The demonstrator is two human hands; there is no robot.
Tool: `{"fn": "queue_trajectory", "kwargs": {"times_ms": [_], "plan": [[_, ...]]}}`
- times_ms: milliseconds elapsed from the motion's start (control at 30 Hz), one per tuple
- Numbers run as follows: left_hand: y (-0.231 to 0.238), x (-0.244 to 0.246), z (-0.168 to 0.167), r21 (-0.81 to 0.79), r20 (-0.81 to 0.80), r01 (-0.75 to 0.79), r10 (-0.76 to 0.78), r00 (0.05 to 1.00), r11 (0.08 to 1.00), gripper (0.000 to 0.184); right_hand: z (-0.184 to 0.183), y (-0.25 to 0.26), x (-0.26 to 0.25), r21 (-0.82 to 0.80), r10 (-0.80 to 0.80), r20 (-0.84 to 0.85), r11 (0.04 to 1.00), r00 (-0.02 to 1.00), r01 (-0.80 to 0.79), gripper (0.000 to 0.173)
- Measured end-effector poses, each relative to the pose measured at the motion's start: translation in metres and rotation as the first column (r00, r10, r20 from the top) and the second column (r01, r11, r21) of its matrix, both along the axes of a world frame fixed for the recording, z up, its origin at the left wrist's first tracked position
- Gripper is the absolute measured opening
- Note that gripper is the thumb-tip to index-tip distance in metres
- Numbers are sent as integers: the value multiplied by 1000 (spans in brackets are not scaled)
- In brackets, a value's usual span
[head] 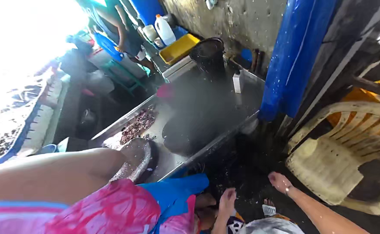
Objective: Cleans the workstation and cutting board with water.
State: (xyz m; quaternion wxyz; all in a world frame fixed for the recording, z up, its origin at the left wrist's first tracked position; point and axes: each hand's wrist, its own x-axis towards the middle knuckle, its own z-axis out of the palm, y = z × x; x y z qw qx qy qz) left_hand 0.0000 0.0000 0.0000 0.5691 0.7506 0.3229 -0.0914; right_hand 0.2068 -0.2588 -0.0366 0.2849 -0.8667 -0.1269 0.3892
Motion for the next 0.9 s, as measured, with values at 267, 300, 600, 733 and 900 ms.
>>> {"fn": "queue_trajectory", "kwargs": {"times_ms": [267, 300, 600, 733, 900], "plan": [[10, 313, 113, 100, 519, 136, -169, 838, 986, 26, 128, 201, 290, 521, -313, 538, 853, 783, -18, 45], [21, 340, 120, 94, 561, 115, -148, 814, 989, 26, 139, 220, 331, 523, -390, 562, 851, 730, 52, 58], [133, 450, 142, -52, 667, 0, 35, 745, 999, 23, 149, 333, 548, 356, -344, 637, 925, 690, 133, 92], [201, 423, 140, 59, 652, -206, 118, 749, 977, 20, 185, 362, 614, 496, -456, 727, 866, 513, 66, 95], [272, 364, 140, 326, 576, -486, 237, 782, 811, 17, 217, 403, 718, 529, -452, 773, 847, 445, -59, 91]]}}
